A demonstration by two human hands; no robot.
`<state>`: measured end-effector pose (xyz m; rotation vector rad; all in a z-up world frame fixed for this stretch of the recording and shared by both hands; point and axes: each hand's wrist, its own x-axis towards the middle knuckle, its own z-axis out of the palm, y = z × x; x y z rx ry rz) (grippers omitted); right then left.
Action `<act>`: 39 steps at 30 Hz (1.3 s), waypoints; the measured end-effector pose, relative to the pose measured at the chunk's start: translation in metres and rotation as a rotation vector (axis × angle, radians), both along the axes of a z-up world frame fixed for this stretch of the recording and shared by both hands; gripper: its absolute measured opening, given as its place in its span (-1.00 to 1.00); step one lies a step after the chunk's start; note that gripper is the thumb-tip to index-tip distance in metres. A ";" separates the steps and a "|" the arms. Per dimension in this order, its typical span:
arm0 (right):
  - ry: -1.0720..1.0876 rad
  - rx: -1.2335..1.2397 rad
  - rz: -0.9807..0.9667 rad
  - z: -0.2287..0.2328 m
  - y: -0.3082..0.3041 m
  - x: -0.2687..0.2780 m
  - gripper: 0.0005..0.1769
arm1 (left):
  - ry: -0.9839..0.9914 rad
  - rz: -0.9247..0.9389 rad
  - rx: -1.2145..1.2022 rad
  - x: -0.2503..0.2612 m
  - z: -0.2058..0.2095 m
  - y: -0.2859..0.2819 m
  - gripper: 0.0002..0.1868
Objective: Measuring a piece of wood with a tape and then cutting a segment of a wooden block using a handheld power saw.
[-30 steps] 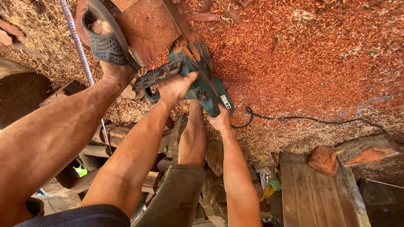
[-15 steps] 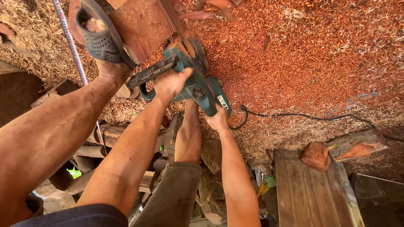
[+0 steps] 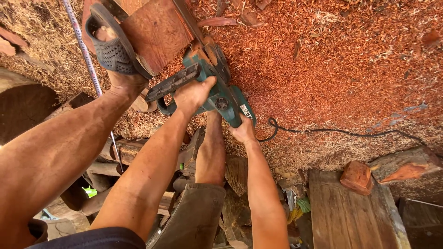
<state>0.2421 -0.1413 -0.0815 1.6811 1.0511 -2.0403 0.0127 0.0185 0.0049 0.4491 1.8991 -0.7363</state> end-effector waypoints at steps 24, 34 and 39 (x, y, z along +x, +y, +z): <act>-0.254 0.079 -0.038 0.043 0.085 0.085 -0.47 | -0.228 0.043 0.255 0.094 -0.001 0.045 -0.30; -0.482 0.082 -0.015 -0.003 0.087 0.091 -0.34 | -0.392 -0.079 0.217 0.077 0.006 0.033 -0.28; -0.477 0.131 0.051 0.004 0.091 0.089 -0.28 | -0.280 -0.586 0.534 0.001 0.079 0.058 -0.30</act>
